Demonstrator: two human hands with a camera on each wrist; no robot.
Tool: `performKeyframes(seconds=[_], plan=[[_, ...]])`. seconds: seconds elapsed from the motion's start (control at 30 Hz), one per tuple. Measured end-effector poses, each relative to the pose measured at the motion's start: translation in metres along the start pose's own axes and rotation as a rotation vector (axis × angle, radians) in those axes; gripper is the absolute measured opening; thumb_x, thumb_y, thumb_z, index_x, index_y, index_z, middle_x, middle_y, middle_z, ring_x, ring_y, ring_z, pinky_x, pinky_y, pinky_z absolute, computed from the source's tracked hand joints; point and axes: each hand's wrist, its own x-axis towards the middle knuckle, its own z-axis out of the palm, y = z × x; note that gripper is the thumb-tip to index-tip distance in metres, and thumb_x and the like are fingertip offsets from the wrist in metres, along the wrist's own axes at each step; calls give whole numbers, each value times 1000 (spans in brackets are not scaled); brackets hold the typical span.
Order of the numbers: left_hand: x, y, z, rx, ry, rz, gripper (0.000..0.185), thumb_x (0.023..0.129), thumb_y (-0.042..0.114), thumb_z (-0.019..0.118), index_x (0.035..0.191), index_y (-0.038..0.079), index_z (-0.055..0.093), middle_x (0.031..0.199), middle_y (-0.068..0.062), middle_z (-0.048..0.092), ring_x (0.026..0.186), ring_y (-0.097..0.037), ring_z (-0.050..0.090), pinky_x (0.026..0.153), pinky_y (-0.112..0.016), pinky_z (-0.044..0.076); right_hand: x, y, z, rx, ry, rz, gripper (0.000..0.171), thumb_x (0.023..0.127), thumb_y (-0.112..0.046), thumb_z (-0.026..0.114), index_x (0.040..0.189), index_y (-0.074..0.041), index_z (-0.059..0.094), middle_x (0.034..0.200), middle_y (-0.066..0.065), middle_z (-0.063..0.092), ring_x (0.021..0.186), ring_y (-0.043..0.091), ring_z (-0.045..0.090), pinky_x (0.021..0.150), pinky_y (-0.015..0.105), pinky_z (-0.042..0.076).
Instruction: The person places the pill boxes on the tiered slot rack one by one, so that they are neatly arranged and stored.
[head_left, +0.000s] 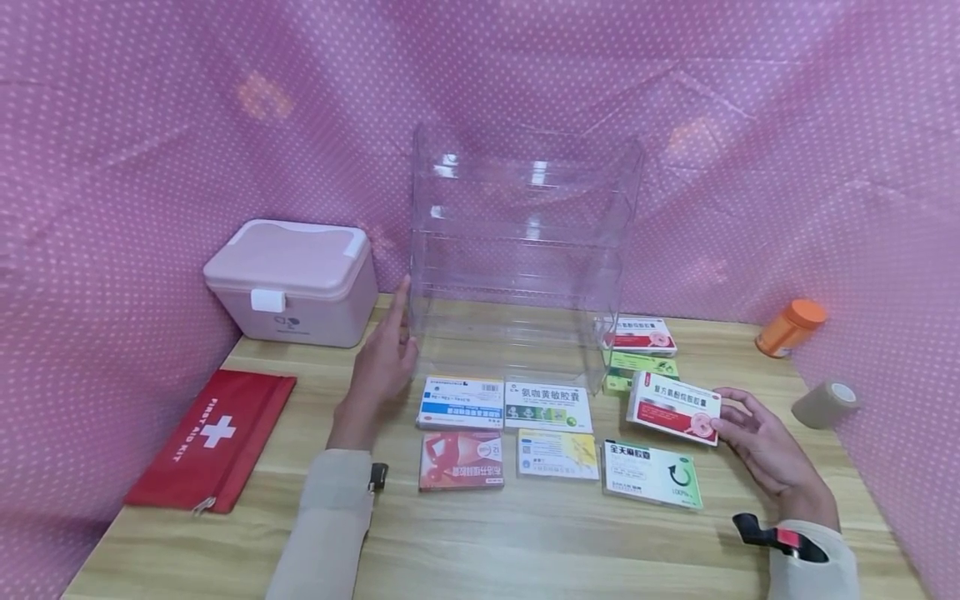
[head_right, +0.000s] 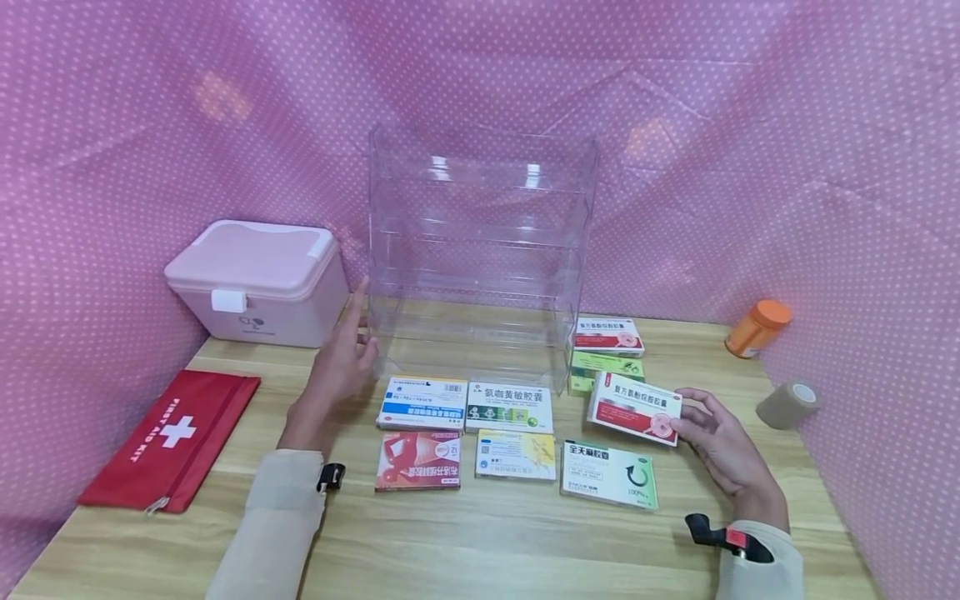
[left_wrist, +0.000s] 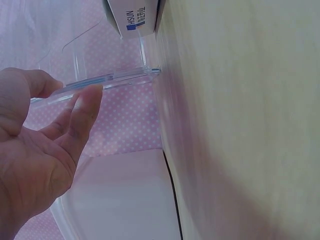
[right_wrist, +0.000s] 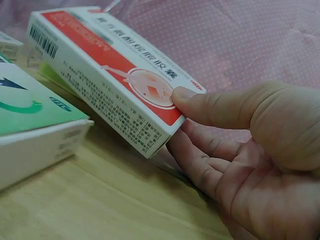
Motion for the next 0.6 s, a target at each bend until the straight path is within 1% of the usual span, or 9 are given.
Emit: performKeyframes(seconds=[0.13, 0.23, 0.3, 0.4, 0.43, 0.5, 0.53, 0.6], plan=[[-1, 0, -2, -5, -1, 1, 106, 105, 9, 57, 160, 68, -12, 169, -18, 44, 126, -44, 66, 97, -64, 62, 3, -2, 6, 46, -36, -15, 46, 106, 2, 60, 143, -24, 51, 123, -15, 71, 113, -2, 69, 92, 15, 58], [-2, 0, -3, 6, 3, 0, 106, 106, 9, 57, 161, 67, -13, 169, -17, 44, 126, -45, 66, 96, -64, 62, 7, -8, 15, 92, -55, -29, 48, 106, 3, 58, 146, -23, 49, 125, -13, 71, 114, 1, 70, 93, 17, 60], [-3, -1, -3, 9, 7, -5, 105, 106, 9, 56, 161, 67, -13, 170, -17, 43, 127, -45, 66, 97, -66, 61, 10, -16, 24, 143, -60, -66, 49, 106, 5, 57, 146, -23, 49, 125, -11, 72, 114, 2, 72, 93, 19, 62], [-3, -1, -4, 1, 8, -9, 107, 106, 8, 56, 160, 68, -14, 171, -17, 41, 129, -46, 65, 99, -66, 60, 13, -33, 39, 221, -52, -172, 49, 105, 11, 54, 144, -20, 52, 125, -7, 73, 112, 6, 73, 91, 20, 64], [-3, -1, -4, -2, 5, -8, 107, 106, 8, 56, 160, 68, -14, 172, -16, 40, 130, -46, 64, 100, -66, 60, 13, -40, 45, 231, -35, -212, 49, 104, 12, 54, 142, -19, 53, 125, -6, 73, 112, 6, 73, 91, 20, 64], [-2, 0, -4, -7, -2, -6, 107, 105, 7, 56, 160, 68, -14, 172, -16, 40, 131, -45, 64, 100, -66, 60, 12, -56, 57, 217, 13, -279, 48, 102, 13, 57, 140, -16, 55, 124, -5, 73, 112, 4, 73, 91, 17, 63], [-2, 1, -3, -8, -3, -5, 108, 105, 7, 57, 160, 68, -14, 172, -16, 40, 131, -45, 64, 100, -65, 61, 12, -65, 65, 202, 50, -304, 48, 101, 12, 60, 140, -16, 56, 124, -5, 72, 112, 4, 72, 91, 16, 62], [-1, 1, -2, -6, -5, 1, 108, 105, 7, 57, 160, 68, -13, 171, -16, 42, 129, -44, 66, 98, -64, 61, 13, -85, 81, 130, 139, -341, 47, 99, 9, 67, 138, -16, 58, 121, -6, 72, 110, 2, 71, 90, 13, 60]])
